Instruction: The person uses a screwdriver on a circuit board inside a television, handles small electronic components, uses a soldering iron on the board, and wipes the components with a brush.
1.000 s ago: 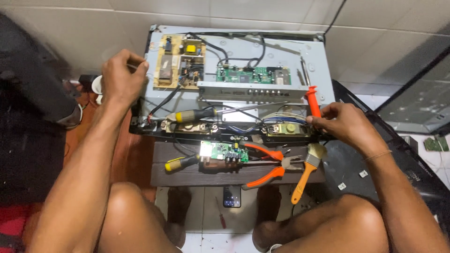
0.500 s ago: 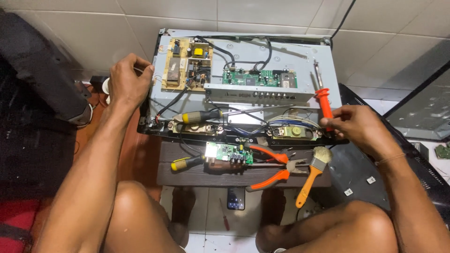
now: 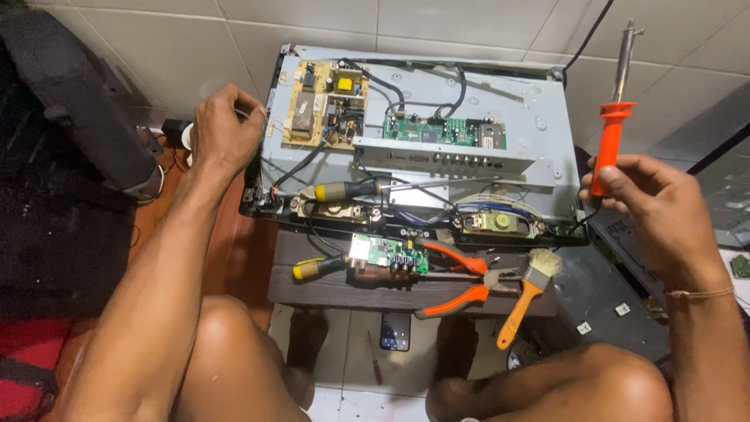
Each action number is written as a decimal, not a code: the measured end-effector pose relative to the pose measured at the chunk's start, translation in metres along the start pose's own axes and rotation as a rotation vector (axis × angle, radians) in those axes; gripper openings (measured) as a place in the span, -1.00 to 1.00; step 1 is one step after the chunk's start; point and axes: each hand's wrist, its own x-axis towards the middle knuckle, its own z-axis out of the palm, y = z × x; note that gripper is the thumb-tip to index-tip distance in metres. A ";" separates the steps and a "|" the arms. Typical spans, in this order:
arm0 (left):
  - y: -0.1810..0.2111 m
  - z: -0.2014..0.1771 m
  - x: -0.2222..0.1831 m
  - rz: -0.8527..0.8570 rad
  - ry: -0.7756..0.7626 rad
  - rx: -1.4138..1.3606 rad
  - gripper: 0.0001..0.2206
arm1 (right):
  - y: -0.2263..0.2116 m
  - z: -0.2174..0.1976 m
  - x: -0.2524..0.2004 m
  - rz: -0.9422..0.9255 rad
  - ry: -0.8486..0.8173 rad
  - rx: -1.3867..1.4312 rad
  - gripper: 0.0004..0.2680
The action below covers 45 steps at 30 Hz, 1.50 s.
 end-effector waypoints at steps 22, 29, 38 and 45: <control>-0.004 0.002 0.004 -0.092 -0.046 0.086 -0.88 | -0.013 0.010 0.003 0.011 -0.045 0.424 -0.65; -0.008 0.006 0.008 -0.065 -0.025 -0.021 -0.90 | -0.013 0.016 0.004 -0.019 -0.051 0.461 -0.63; -0.012 0.009 0.010 -0.034 0.003 -0.014 -0.86 | -0.022 0.022 0.003 -0.049 -0.066 0.465 -0.65; -0.009 0.005 0.008 0.032 -0.017 -0.034 -0.87 | -0.018 0.023 0.004 -0.043 -0.114 0.469 -0.66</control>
